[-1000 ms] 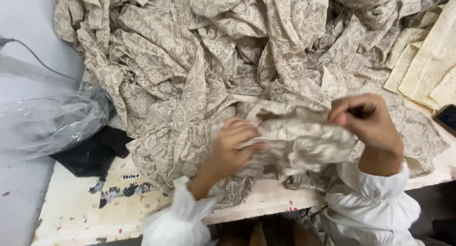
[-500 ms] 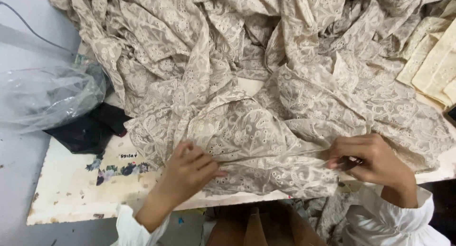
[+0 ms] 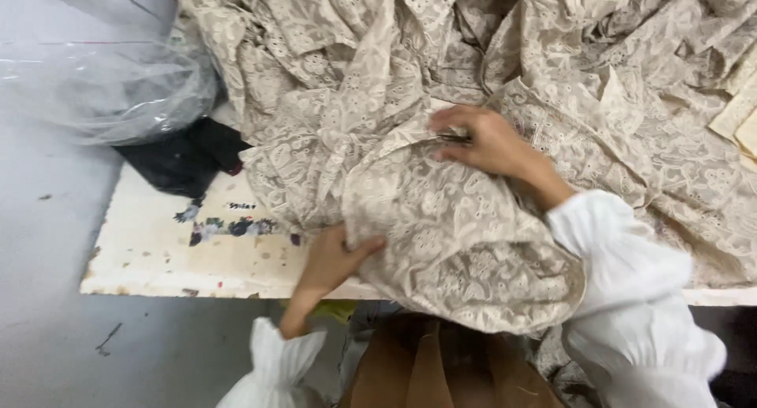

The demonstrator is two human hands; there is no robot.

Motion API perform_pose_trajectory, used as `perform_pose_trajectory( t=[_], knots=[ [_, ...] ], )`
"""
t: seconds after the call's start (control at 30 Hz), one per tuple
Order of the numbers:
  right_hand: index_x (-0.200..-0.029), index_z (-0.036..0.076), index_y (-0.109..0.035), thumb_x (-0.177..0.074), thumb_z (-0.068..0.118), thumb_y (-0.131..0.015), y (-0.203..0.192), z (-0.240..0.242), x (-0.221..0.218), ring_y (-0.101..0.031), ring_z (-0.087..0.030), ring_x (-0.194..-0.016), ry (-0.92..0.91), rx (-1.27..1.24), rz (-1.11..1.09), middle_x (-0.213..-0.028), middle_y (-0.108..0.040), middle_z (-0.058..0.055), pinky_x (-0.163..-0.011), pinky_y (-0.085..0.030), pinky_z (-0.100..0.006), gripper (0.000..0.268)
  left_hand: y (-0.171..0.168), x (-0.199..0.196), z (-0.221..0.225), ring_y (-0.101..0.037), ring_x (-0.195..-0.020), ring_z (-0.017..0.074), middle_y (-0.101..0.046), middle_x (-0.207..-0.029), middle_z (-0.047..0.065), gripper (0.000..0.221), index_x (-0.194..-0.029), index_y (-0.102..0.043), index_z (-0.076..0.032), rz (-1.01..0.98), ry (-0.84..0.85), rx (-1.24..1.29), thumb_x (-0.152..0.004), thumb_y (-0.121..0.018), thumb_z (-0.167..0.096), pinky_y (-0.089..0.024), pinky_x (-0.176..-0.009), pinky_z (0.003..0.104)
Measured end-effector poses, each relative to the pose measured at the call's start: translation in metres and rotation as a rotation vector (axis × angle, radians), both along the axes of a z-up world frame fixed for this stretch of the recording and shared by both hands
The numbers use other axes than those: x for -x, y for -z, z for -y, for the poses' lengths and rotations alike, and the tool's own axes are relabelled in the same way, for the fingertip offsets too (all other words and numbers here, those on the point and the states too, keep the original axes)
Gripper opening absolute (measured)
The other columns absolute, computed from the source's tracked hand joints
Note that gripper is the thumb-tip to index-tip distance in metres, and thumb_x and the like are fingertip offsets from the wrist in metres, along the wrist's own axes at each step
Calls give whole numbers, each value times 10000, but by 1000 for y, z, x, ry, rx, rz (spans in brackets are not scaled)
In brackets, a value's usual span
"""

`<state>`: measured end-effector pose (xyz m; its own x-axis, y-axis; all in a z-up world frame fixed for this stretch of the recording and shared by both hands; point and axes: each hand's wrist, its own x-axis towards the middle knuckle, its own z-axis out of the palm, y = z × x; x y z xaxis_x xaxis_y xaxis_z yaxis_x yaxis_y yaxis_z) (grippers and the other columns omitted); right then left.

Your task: Trimming loose threads from a lace garment using small thread snips at a quality control station.

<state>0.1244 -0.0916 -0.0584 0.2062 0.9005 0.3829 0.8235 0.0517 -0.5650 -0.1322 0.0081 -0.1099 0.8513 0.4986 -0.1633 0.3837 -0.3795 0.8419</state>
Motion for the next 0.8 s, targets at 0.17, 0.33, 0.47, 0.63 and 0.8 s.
perform_pose_trajectory(
  t=[0.17,0.33,0.47,0.63,0.8],
  knots=[
    [-911,54,-627,-749,-45,-658,-16,4,-44,-543,-198,-753,149,-387,-180,-782,-564,-72,-726,-414,-282,192,-27,-11,-7,-574,-916,318,-574,-1038,185,504,-1102,-510,-18,277,-246,591,-715,-657,-305,-456,-747,395],
    [-846,-24,-470,-1049,109,-420,-85,46,-71,-474,-263,-834,174,-848,87,-850,-486,-170,-794,-365,-359,248,-102,-39,6,-616,-815,263,-622,-943,161,651,-1095,-506,58,66,45,899,-507,-685,-154,-524,-690,290],
    [-910,77,-477,-983,228,-559,-125,86,-72,-463,-65,-694,198,-610,-186,-786,-506,-33,-628,-338,-182,186,-98,-93,-52,-415,-442,98,-497,-598,11,245,-993,-491,-64,-165,122,-236,-762,-555,-116,-346,-371,191],
    [-890,33,-566,-614,267,-742,-135,64,-51,-359,-131,-439,373,264,98,-542,-430,-30,-400,-272,-244,403,-168,-133,-206,-551,-558,408,-612,-628,120,305,-962,-528,-112,562,-632,-1258,-664,-531,-46,-367,-439,527],
    [-786,112,-308,-1128,59,-750,-89,143,-235,-293,-120,-711,879,-813,169,-741,-291,-5,-664,-314,-316,562,-226,-105,-258,-521,-537,263,-532,-621,57,92,-655,-495,-77,996,-1141,-1542,-581,-550,-69,-366,-454,326]
  ],
)
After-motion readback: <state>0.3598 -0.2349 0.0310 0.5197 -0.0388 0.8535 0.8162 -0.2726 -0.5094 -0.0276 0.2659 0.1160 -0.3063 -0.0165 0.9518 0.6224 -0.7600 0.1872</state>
